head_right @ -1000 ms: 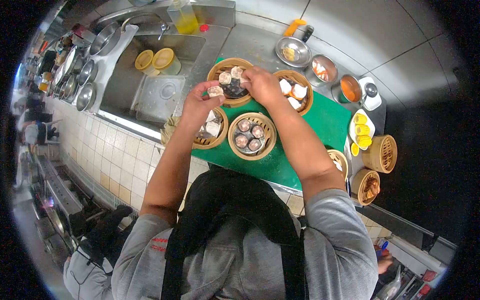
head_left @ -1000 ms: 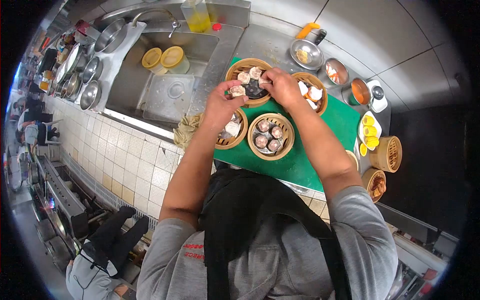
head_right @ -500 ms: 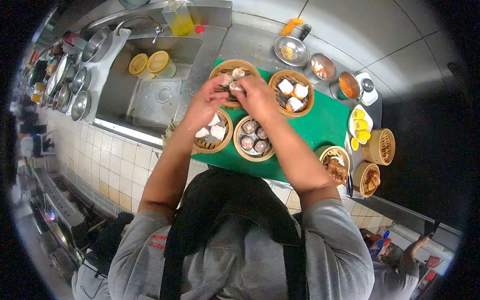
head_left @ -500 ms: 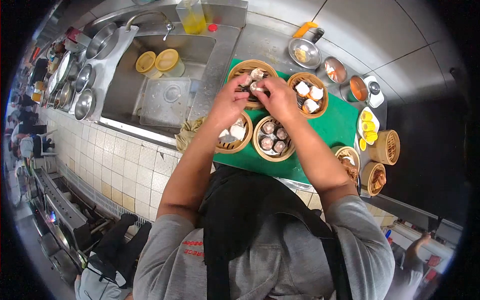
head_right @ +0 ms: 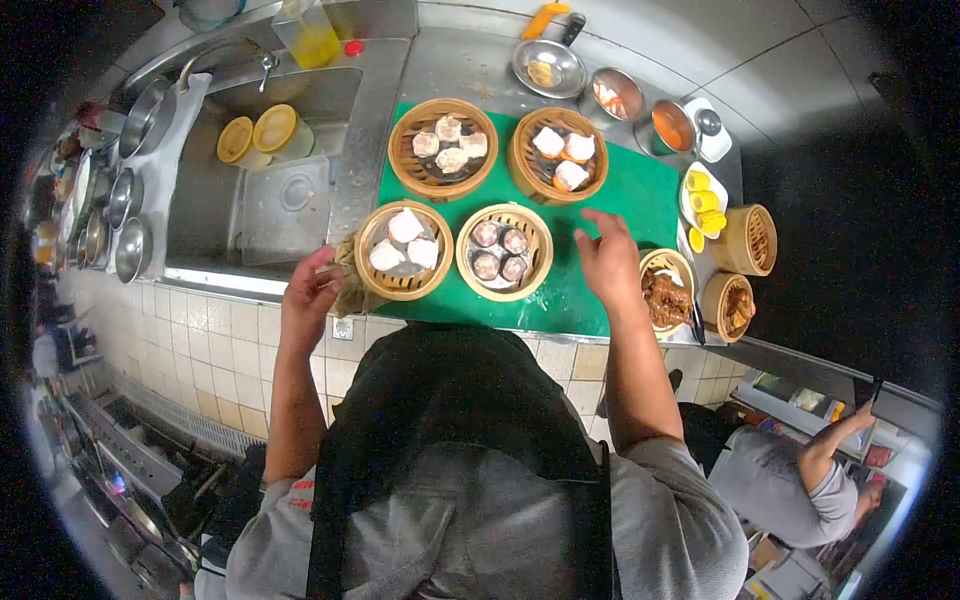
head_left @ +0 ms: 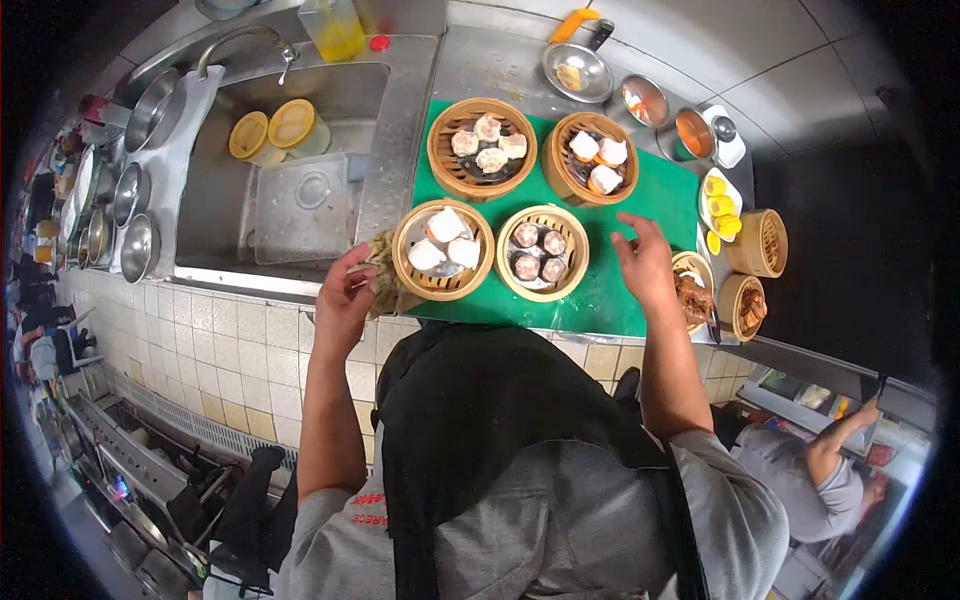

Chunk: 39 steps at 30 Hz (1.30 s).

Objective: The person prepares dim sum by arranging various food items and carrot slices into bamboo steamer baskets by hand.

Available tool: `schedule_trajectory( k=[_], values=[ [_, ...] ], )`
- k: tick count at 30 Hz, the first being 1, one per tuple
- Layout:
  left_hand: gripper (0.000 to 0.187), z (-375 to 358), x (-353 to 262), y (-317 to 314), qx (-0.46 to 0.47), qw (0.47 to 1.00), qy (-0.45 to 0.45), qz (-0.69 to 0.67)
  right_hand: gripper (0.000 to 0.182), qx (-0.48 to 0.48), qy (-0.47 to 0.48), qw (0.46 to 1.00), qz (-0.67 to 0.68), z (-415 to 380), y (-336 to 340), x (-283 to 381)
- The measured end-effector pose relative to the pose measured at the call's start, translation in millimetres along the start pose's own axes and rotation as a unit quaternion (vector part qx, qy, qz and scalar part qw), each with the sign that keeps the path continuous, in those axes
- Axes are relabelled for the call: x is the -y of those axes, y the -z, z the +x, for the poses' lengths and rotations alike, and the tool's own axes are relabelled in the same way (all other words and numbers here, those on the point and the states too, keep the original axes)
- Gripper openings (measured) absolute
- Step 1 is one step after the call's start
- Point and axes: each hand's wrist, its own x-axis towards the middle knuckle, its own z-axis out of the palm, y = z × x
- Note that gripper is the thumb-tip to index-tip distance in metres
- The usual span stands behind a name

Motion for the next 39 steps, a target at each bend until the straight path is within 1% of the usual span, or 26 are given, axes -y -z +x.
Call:
schedule_trajectory(
  k=[1,3,4,5,7,8,9,10,13,14,16,17,19,20,21,22,23,25,26,27,29,30,34,36,39],
  values=[
    [0.051,3.2,1.1,0.7,0.002,1.000,0.002,0.001,0.028,0.001,-0.003,1.000,0.000,0.3,-2.5,-4.5],
    [0.048,22.1,-9.3,-0.1,0.058,0.997,0.004,0.043,0.036,-0.049,0.009,0.998,0.032,14.6,-7.0,1.1],
    [0.046,32.6,-18.8,-4.5,0.045,0.996,-0.026,0.071,0.042,-0.055,0.002,0.998,0.029,24.8,-14.5,-5.1],
    [0.046,46.5,-23.9,-7.5,0.047,0.996,-0.030,0.074,0.042,-0.060,0.002,0.998,0.032,32.1,-22.8,-14.8],
    [0.046,74.2,-32.8,-14.2,0.041,0.994,-0.082,0.066,0.039,-0.082,0.030,0.996,0.003,45.2,-36.7,-36.1],
    [0.046,86.8,-36.3,-17.8,0.042,0.994,-0.082,0.067,0.039,-0.083,0.029,0.996,0.003,50.9,-40.3,-43.8],
    [0.046,98.0,-39.4,-21.0,0.046,0.993,-0.088,0.061,0.038,-0.065,0.020,0.997,0.030,55.3,-42.6,-48.9],
    [0.046,101.5,-40.7,-22.9,0.050,0.993,-0.094,0.056,0.038,-0.046,0.010,0.997,0.058,56.4,-43.5,-55.2],
    [0.047,95.6,-44.3,-24.0,0.058,0.991,-0.099,0.065,0.038,-0.055,0.023,0.998,0.037,57.4,-36.9,-59.4],
    [0.047,90.3,-42.3,-21.8,0.058,0.991,-0.101,0.066,0.038,-0.056,0.024,0.997,0.038,56.6,-32.1,-54.4],
    [0.056,68.8,-30.7,-15.2,0.068,0.993,-0.083,0.045,0.041,-0.068,0.035,0.995,0.063,48.9,-15.4,-36.0],
    [0.056,56.9,-26.8,-14.8,0.073,0.993,-0.083,0.047,0.041,-0.071,0.031,0.995,0.065,47.8,-9.7,-28.1],
    [0.071,32.2,-19.3,-16.2,0.053,0.995,-0.085,0.025,0.041,-0.103,0.067,0.989,0.078,45.9,2.4,-5.8],
    [0.071,22.2,-15.2,-17.3,0.060,0.994,-0.088,0.025,0.041,-0.094,0.057,0.992,0.067,42.8,9.9,18.4],
    [0.076,12.6,-10.5,-18.6,0.072,0.992,-0.084,0.061,0.041,-0.100,0.053,0.991,0.065,43.1,5.1,28.3],
    [0.081,7.8,-6.4,-20.2,0.083,0.989,-0.081,0.096,0.040,-0.095,0.085,0.988,0.088,46.1,0.1,36.7],
    [0.081,8.0,-2.4,-22.2,0.090,0.988,-0.084,0.096,0.040,-0.090,0.118,0.983,0.110,48.1,-5.1,46.0],
    [0.077,7.6,5.4,-25.1,0.095,0.942,-0.247,0.204,0.039,-0.070,0.139,0.983,0.095,48.5,-16.3,72.6],
    [0.072,6.3,7.3,-27.8,0.088,0.956,-0.204,0.192,0.040,-0.071,0.158,0.982,0.080,49.7,-26.4,79.8],
    [0.072,7.9,7.2,-28.5,0.088,0.956,-0.206,0.192,0.039,-0.065,0.164,0.980,0.091,51.1,-36.4,86.0],
    [0.069,12.5,7.2,-27.2,0.098,0.937,-0.241,0.234,0.038,-0.044,0.154,0.985,0.067,52.1,-50.7,98.8],
    [0.065,15.4,7.7,-27.1,0.101,0.939,-0.236,0.228,0.038,-0.046,0.155,0.985,0.065,52.2,-57.0,102.2],
    [0.062,18.7,3.9,-25.3,0.108,0.939,-0.243,0.218,0.037,-0.037,0.149,0.987,0.044,46.9,-71.6,107.1],
    [0.058,22.9,9.1,-23.5,0.128,0.943,-0.249,0.177,0.036,-0.039,0.139,0.989,0.043,46.1,-74.6,109.3],
    [0.059,27.0,17.2,-22.5,0.136,0.937,-0.263,0.185,0.036,-0.038,0.128,0.990,0.041,47.4,-76.1,107.4]
  ],
)
